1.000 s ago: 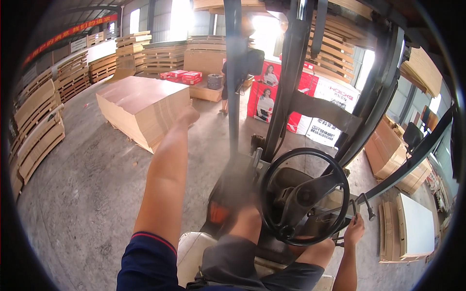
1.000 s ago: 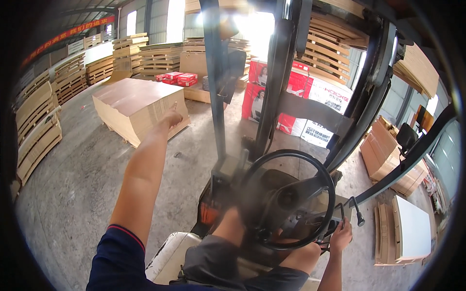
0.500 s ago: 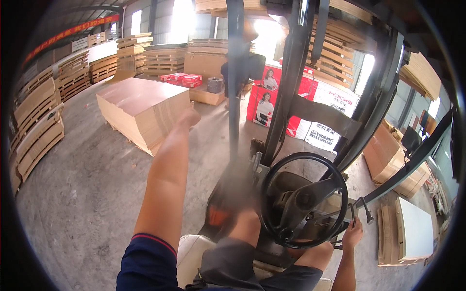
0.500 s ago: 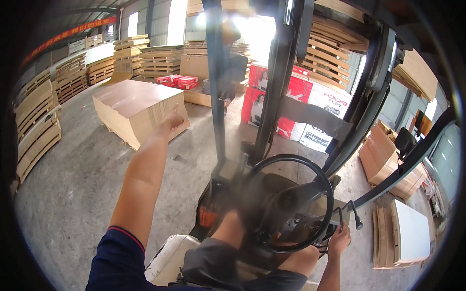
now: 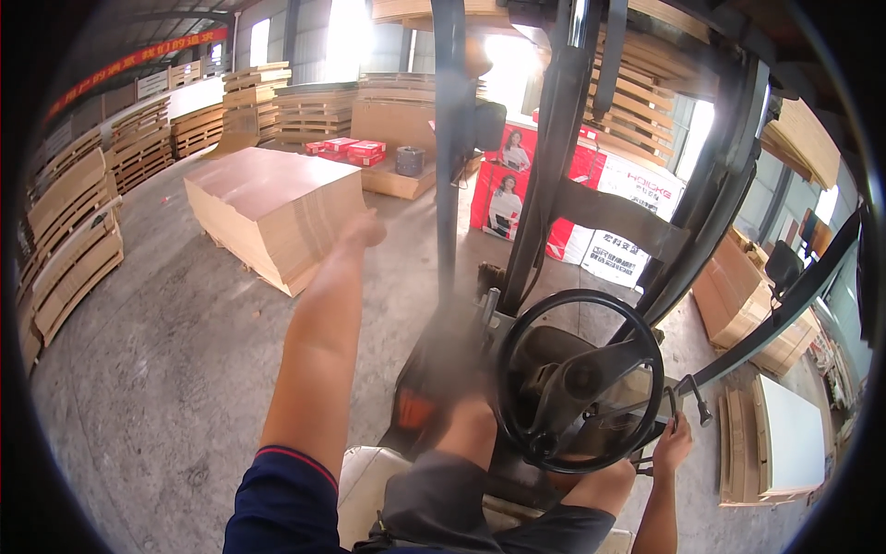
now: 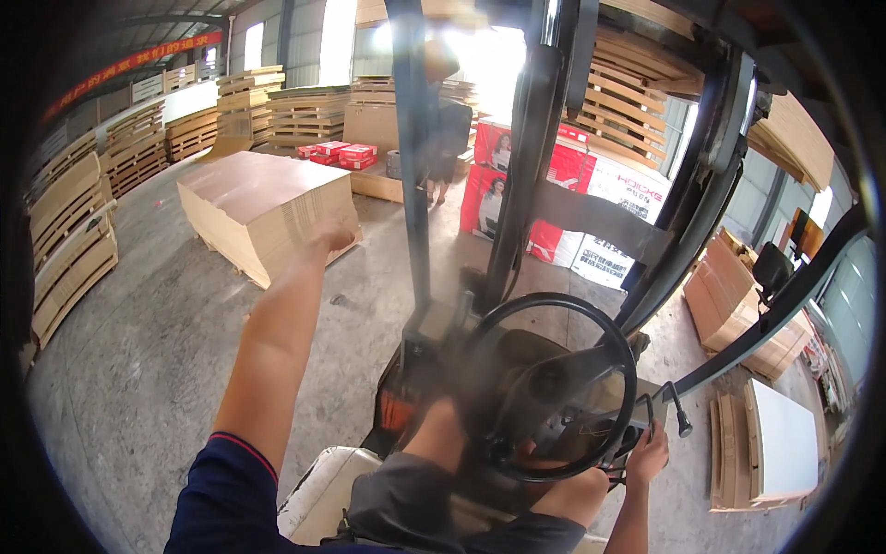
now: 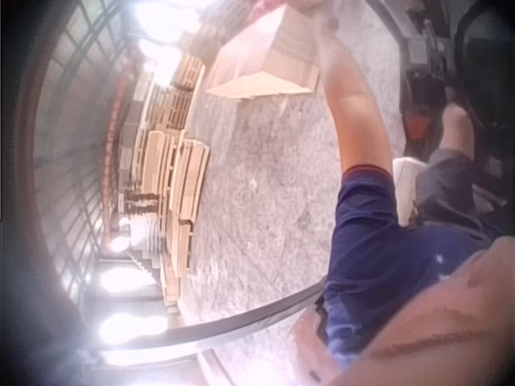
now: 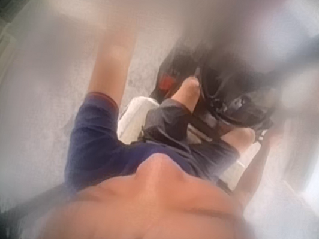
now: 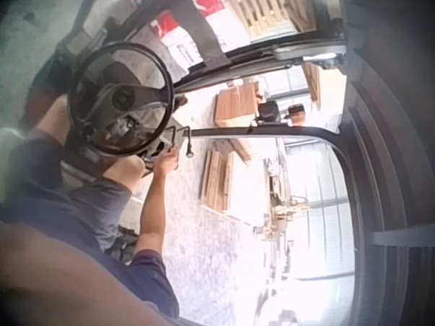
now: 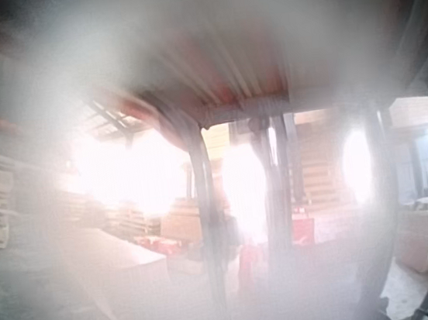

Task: The person operates a forklift by manipulating the steering wheel and levers to lift and transport stacks of wood through a warehouse.

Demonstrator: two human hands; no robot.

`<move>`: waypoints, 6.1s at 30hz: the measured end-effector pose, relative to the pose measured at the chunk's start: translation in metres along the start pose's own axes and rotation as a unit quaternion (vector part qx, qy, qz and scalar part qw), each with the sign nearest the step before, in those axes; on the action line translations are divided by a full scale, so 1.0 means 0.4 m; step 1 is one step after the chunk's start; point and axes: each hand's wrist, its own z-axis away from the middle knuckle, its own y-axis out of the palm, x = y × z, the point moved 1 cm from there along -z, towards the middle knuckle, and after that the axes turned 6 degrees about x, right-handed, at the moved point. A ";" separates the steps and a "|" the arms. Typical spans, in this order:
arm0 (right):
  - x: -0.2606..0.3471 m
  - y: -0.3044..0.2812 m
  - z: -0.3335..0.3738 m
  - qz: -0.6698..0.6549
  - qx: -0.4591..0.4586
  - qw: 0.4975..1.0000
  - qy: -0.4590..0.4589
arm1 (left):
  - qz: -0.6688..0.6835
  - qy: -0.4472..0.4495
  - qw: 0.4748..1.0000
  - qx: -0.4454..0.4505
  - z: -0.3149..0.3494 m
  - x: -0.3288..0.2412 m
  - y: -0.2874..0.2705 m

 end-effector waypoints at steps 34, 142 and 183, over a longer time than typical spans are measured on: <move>0.038 -0.002 0.003 0.003 0.011 0.999 0.032 | 0.113 0.279 0.947 0.110 0.273 -0.201 0.168; 0.056 -0.003 0.020 -0.030 -0.012 0.998 0.062 | 0.270 0.518 0.811 -0.035 0.851 -0.765 0.330; 0.059 0.000 0.028 -0.043 -0.031 0.997 0.052 | 0.271 0.498 0.824 0.006 0.851 -0.762 0.325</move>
